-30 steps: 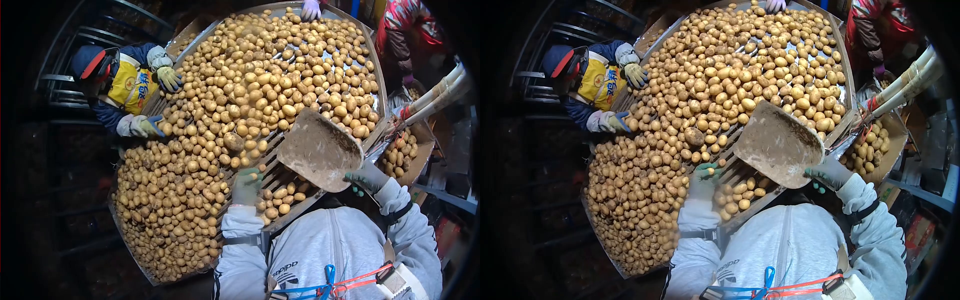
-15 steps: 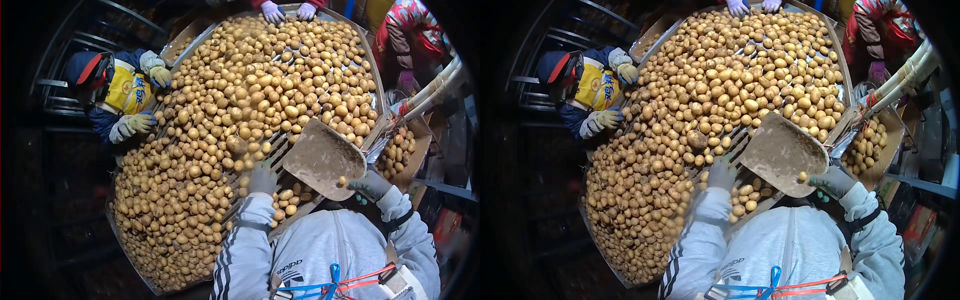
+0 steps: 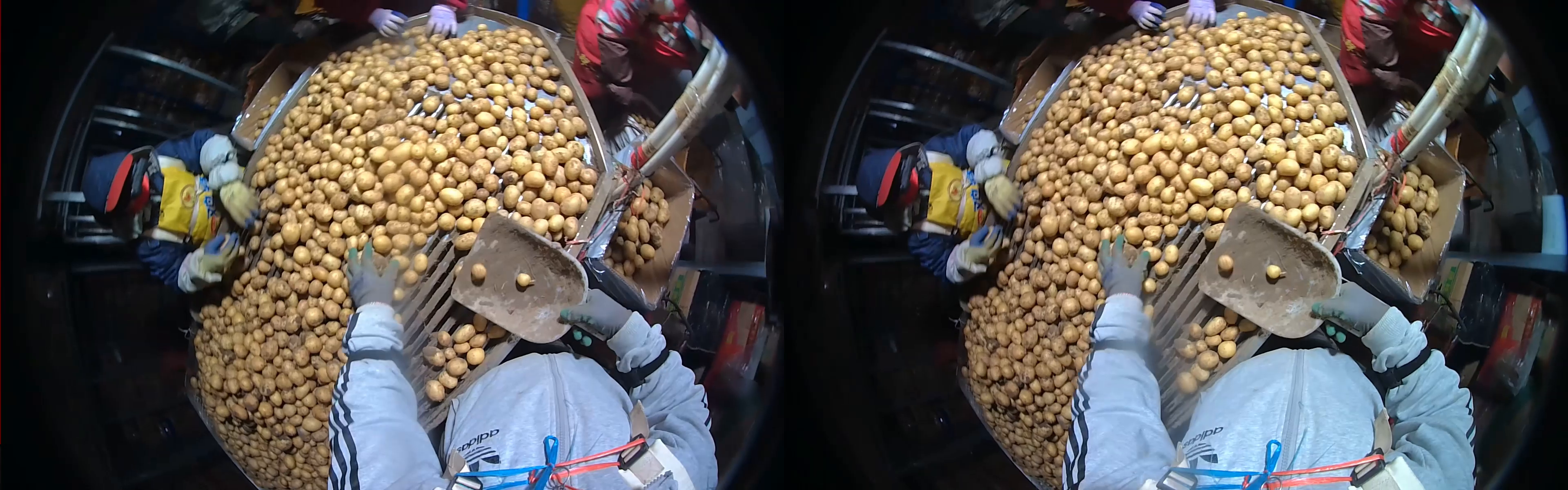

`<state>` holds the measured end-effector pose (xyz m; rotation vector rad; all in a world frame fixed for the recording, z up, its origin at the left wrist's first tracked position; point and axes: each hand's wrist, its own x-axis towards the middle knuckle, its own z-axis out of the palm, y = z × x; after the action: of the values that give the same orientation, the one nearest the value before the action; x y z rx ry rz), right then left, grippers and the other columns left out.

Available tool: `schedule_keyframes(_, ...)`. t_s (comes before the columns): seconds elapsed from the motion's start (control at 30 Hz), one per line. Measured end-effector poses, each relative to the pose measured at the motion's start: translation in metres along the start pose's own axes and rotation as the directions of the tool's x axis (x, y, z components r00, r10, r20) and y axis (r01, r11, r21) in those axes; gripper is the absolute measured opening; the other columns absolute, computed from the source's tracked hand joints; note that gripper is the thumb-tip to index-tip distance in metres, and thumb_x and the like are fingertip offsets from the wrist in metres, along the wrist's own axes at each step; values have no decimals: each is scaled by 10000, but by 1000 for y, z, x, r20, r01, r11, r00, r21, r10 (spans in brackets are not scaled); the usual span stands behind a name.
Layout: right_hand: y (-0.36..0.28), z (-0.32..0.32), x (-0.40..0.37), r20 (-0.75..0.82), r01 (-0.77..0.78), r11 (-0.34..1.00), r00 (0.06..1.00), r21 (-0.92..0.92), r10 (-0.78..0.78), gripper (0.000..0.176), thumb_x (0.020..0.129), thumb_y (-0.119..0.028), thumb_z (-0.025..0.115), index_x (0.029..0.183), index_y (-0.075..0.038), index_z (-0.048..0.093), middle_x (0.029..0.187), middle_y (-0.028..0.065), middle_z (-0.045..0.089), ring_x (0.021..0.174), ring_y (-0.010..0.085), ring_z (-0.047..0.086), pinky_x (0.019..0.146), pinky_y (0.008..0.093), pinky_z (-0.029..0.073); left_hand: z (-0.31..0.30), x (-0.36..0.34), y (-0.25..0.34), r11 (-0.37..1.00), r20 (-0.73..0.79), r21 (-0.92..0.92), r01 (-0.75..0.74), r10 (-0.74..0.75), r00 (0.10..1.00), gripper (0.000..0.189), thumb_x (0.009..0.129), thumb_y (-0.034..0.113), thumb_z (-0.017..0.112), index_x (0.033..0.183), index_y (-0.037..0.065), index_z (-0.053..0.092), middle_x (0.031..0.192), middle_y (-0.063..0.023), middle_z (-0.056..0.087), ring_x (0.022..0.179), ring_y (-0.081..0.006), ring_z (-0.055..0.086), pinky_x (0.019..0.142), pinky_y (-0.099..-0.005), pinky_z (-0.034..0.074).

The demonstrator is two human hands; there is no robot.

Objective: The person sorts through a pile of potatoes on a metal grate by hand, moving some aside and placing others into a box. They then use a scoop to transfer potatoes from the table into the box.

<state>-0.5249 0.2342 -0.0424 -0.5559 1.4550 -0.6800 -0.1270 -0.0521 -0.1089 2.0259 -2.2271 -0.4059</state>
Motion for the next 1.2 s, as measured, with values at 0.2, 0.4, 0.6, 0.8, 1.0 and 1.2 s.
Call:
schedule_keyframes(0.2,-3,-4,-21,110,-183,968,980,174,165,275,964,-236,786,1060,19,749,668,71,697,463,147,620,427,280,514,29,28,-33,452,170,-859,239,-189,967,495,877,293,818,1267,-1,733,1195,-147,736,1072,-300,728,937,-402,618)
schedule_keyframes(0.4,24,-23,-13,170,-178,981,972,74,164,351,959,-409,782,934,-62,732,573,38,601,405,137,549,376,297,456,-16,-13,89,-328,451,-824,461,113,885,578,1038,506,517,1362,55,681,1339,-178,722,1175,-379,720,957,-562,635)
schedule_keyframes(0.6,52,-30,6,196,-90,993,978,75,74,344,944,-401,784,991,-63,745,625,46,649,470,164,598,458,337,497,-25,-57,266,-45,548,-773,633,454,702,684,1067,526,494,1520,20,569,1483,-185,631,1340,-383,613,1113,-640,508)
schedule_keyframes(0.8,64,-43,-3,180,-12,988,984,156,-16,338,950,-378,779,1036,-53,746,666,53,672,481,154,607,463,323,502,-22,-136,449,396,622,-707,585,743,248,551,1091,350,530,1515,-1,560,1452,-199,638,1329,-306,632,1073,-482,579)
schedule_keyframes(1.0,67,-44,-10,169,-3,978,985,207,-33,337,956,-354,775,1082,-43,748,707,60,695,492,145,615,468,308,507,-12,-239,522,559,538,-818,137,827,-162,643,1084,303,597,1623,-8,433,1599,-132,510,1469,-239,485,1226,-355,365)
schedule_keyframes(1.2,63,-43,-4,189,-16,973,981,229,-28,341,962,-330,771,1127,-32,749,749,67,718,503,135,623,472,294,512,-15,-110,426,553,582,-802,225,639,503,569,1124,378,558,1547,-2,545,1483,-139,637,1328,-260,634,1089,-407,533)
